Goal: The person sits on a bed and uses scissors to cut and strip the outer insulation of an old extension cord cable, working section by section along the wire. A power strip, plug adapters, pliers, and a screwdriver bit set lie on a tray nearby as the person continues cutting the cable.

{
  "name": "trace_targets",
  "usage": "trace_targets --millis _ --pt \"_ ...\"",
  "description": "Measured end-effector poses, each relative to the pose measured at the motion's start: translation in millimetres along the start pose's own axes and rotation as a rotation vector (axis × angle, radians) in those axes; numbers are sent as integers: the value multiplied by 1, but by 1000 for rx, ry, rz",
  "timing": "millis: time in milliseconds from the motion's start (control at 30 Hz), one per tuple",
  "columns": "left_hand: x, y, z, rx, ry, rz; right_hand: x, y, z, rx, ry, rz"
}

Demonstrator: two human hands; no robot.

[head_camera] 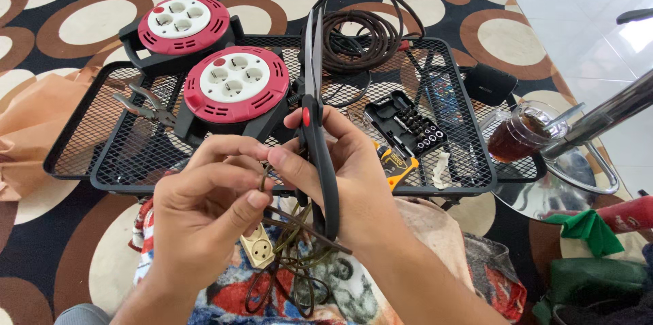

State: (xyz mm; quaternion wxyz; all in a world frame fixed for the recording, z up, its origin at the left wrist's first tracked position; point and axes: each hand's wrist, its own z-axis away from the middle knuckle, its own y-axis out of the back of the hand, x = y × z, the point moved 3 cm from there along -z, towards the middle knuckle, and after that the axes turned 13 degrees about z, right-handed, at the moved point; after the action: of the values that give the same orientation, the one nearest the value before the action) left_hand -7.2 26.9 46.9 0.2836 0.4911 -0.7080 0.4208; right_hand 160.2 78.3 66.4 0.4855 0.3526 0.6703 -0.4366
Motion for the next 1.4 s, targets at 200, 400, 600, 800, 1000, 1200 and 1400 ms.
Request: trace_targets --millis 200,400,600,800,1000,1200,1400 --pt "-3 -6 3 82 -46 -31 1 -3 1 -11 2 -47" --pt "-9 -6 8 148 157 39 2 -3 -2 18 -31 -90" --pt "-3 -6 6 98 66 10 3 2 -5 43 27 -62" --pt "-6 1 0 259 190 -112 5 11 -7 115 -6 115" --pt "3 7 -7 350 133 -334 1 31 10 13 -65 345" --pt "13 -3 -9 152 5 -260 -9 31 19 58 -19 272" --pt "14 -4 -8 124 179 -442 -5 11 0 56 33 220"
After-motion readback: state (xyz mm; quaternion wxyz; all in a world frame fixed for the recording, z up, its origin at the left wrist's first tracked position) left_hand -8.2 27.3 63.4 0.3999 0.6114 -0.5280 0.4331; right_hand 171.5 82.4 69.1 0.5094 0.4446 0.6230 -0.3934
